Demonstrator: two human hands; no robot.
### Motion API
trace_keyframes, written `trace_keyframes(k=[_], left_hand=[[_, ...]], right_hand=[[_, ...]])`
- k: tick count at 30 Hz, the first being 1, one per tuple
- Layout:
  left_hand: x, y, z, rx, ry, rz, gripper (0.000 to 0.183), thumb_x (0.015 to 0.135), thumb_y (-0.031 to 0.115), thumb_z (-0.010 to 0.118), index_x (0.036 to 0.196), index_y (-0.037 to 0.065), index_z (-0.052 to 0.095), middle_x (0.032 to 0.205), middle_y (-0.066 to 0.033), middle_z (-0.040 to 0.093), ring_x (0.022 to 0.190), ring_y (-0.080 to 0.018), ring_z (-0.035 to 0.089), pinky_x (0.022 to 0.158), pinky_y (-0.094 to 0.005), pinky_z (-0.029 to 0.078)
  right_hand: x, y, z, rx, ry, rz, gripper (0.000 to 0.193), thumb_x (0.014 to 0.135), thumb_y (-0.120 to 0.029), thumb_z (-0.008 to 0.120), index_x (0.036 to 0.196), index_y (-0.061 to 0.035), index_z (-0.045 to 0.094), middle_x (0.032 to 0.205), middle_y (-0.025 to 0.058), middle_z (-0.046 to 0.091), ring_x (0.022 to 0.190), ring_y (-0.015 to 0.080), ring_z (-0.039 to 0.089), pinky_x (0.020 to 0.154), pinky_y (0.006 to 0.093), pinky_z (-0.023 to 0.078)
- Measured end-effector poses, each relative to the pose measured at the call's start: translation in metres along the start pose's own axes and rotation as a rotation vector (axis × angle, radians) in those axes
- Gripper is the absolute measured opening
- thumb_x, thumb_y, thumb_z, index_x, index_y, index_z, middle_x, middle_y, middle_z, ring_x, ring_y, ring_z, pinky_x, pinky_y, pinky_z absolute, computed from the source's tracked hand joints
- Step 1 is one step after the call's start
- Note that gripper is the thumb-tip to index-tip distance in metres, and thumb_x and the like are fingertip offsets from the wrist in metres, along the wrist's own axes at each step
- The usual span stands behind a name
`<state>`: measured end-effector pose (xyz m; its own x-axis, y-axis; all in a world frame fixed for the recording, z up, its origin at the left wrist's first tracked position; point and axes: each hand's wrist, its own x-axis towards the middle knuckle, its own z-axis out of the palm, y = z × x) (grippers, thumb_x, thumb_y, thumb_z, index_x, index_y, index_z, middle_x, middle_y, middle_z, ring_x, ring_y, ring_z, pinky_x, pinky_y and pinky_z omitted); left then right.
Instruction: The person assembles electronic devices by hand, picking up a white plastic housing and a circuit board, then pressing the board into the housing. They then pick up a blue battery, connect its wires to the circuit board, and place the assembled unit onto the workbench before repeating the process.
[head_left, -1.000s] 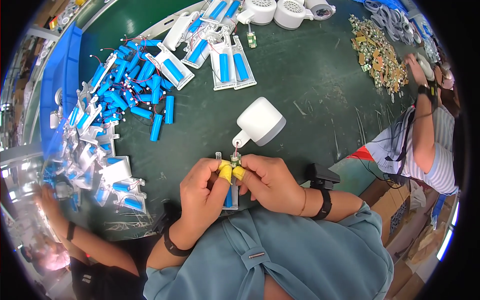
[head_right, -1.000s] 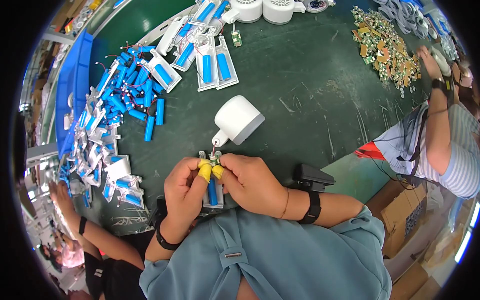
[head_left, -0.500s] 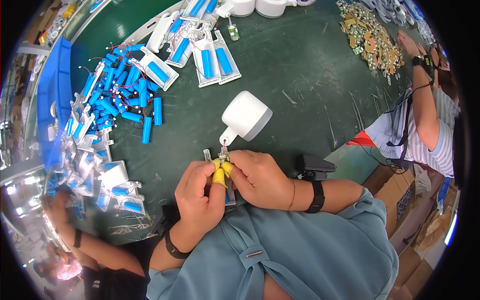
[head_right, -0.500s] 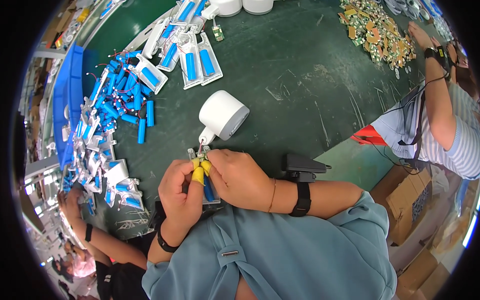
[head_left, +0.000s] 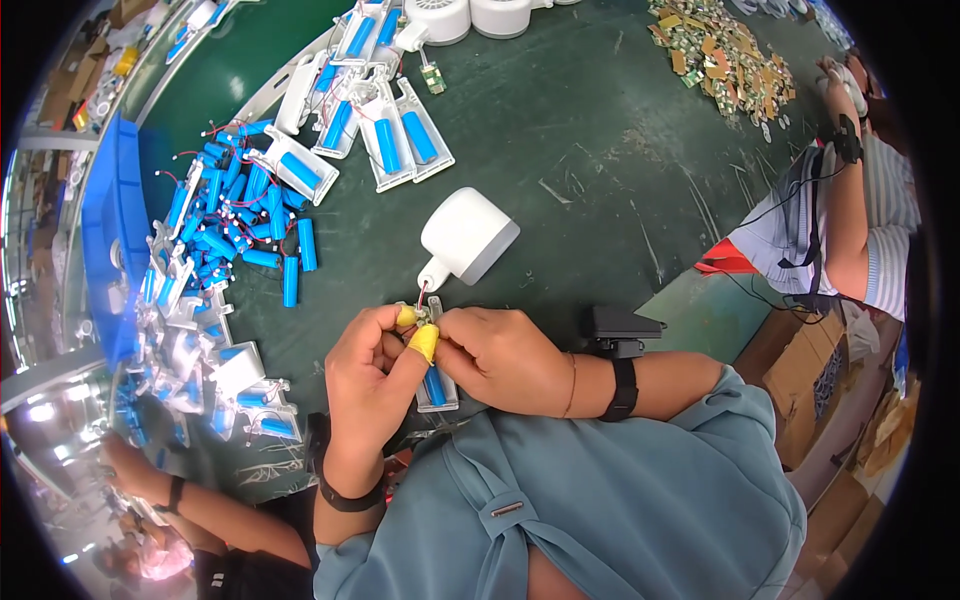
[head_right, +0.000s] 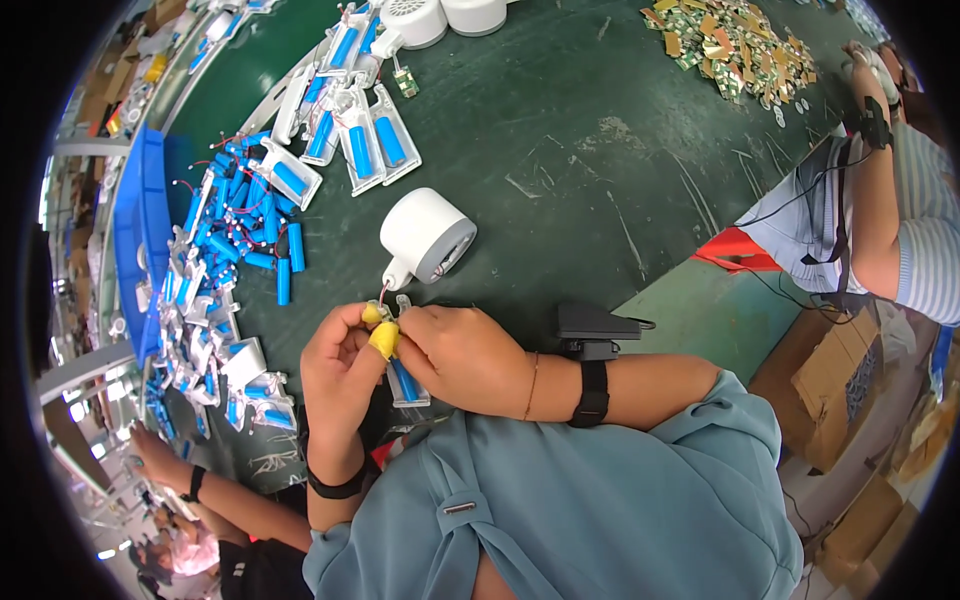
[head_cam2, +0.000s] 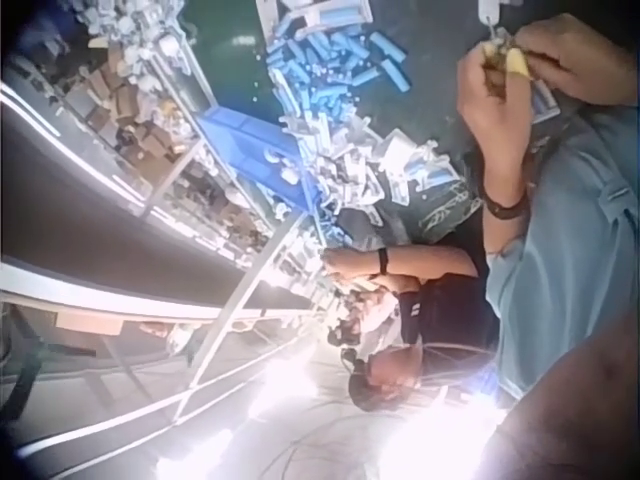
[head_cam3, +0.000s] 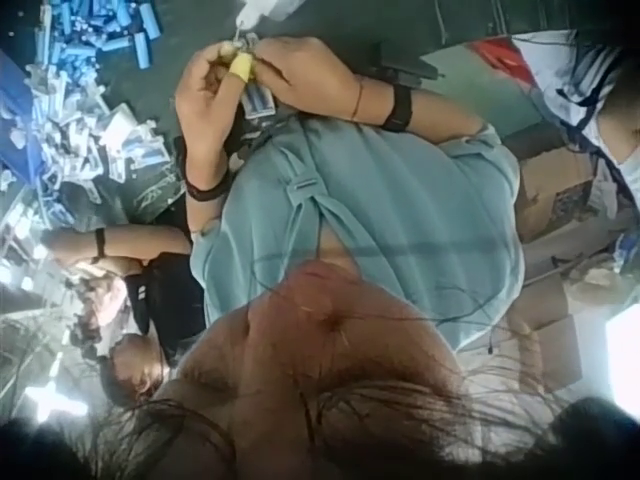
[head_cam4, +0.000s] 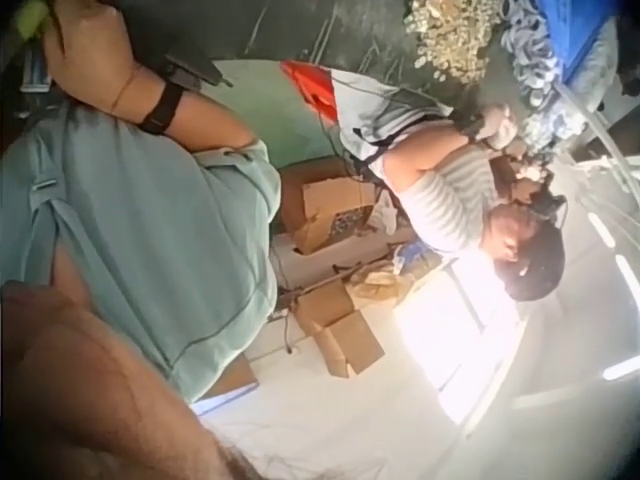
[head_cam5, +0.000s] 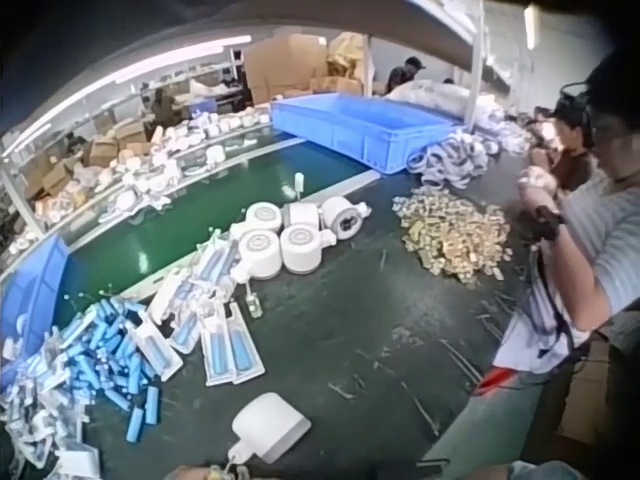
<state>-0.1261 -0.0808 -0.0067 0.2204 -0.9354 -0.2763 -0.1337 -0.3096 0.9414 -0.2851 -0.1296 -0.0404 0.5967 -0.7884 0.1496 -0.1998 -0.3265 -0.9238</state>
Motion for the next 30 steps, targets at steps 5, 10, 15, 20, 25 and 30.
trace_keyframes(k=[5, 10, 15, 20, 25, 30], left_hand=[[0.003, -0.001, 0.001, 0.056, 0.013, 0.025, 0.019, 0.083, -0.006, 0.067, 0.1, -0.004, 0.062, 0.08, 0.0018, 0.058, 0.061, 0.0015, 0.045, 0.052, -0.015, 0.039], [0.003, -0.003, 0.005, 0.102, 0.062, 0.033, 0.017, 0.082, -0.006, 0.066, 0.098, -0.003, 0.062, 0.077, 0.0032, 0.057, 0.061, 0.0019, 0.045, 0.052, -0.015, 0.037], [0.001, 0.003, 0.003, 0.046, 0.034, -0.058, 0.017, 0.086, -0.005, 0.064, 0.103, -0.004, 0.061, 0.081, 0.0022, 0.059, 0.064, 0.0012, 0.048, 0.054, -0.0153, 0.039], [-0.004, -0.002, -0.013, -0.062, -0.045, -0.106, 0.02, 0.09, -0.003, 0.061, 0.11, -0.004, 0.059, 0.083, 0.0014, 0.06, 0.065, 0.0005, 0.05, 0.054, -0.0155, 0.038], [-0.003, -0.008, -0.025, -0.059, -0.109, -0.117, 0.02, 0.094, 0.003, 0.06, 0.113, -0.004, 0.059, 0.085, 0.0012, 0.061, 0.062, -0.0003, 0.049, 0.052, -0.0159, 0.037], [-0.003, -0.01, -0.022, -0.087, -0.057, -0.069, 0.023, 0.098, 0.011, 0.053, 0.118, -0.001, 0.056, 0.086, -0.0045, 0.063, 0.055, -0.0033, 0.046, 0.048, -0.0175, 0.035]], right_hand=[[0.0, 0.001, 0.002, 0.002, -0.004, -0.008, 0.01, 0.083, -0.006, 0.063, 0.084, -0.0014, 0.054, 0.072, 0.0145, 0.058, 0.066, 0.0328, 0.06, 0.058, 0.0419, 0.049], [0.002, -0.001, 0.0, -0.002, -0.005, -0.017, 0.013, 0.086, -0.01, 0.058, 0.083, 0.0004, 0.052, 0.073, 0.0171, 0.06, 0.068, 0.0365, 0.062, 0.059, 0.0463, 0.05], [0.001, 0.001, -0.002, 0.051, -0.042, 0.008, 0.016, 0.087, -0.013, 0.058, 0.083, 0.0006, 0.053, 0.074, 0.0176, 0.06, 0.07, 0.0384, 0.062, 0.063, 0.0479, 0.05], [0.004, 0.006, -0.025, 0.065, -0.206, 0.024, 0.014, 0.086, -0.014, 0.062, 0.085, -0.001, 0.057, 0.071, 0.0131, 0.061, 0.065, 0.0324, 0.062, 0.06, 0.041, 0.048], [0.018, 0.008, -0.051, 0.098, -0.453, 0.16, 0.016, 0.091, -0.016, 0.056, 0.09, -0.0001, 0.06, 0.072, 0.0122, 0.066, 0.06, 0.0223, 0.067, 0.059, 0.0338, 0.051], [0.028, 0.004, -0.056, 0.241, -0.516, 0.288, 0.018, 0.092, -0.017, 0.054, 0.087, -0.0007, 0.06, 0.068, 0.0107, 0.064, 0.059, 0.0207, 0.065, 0.056, 0.0333, 0.051]])
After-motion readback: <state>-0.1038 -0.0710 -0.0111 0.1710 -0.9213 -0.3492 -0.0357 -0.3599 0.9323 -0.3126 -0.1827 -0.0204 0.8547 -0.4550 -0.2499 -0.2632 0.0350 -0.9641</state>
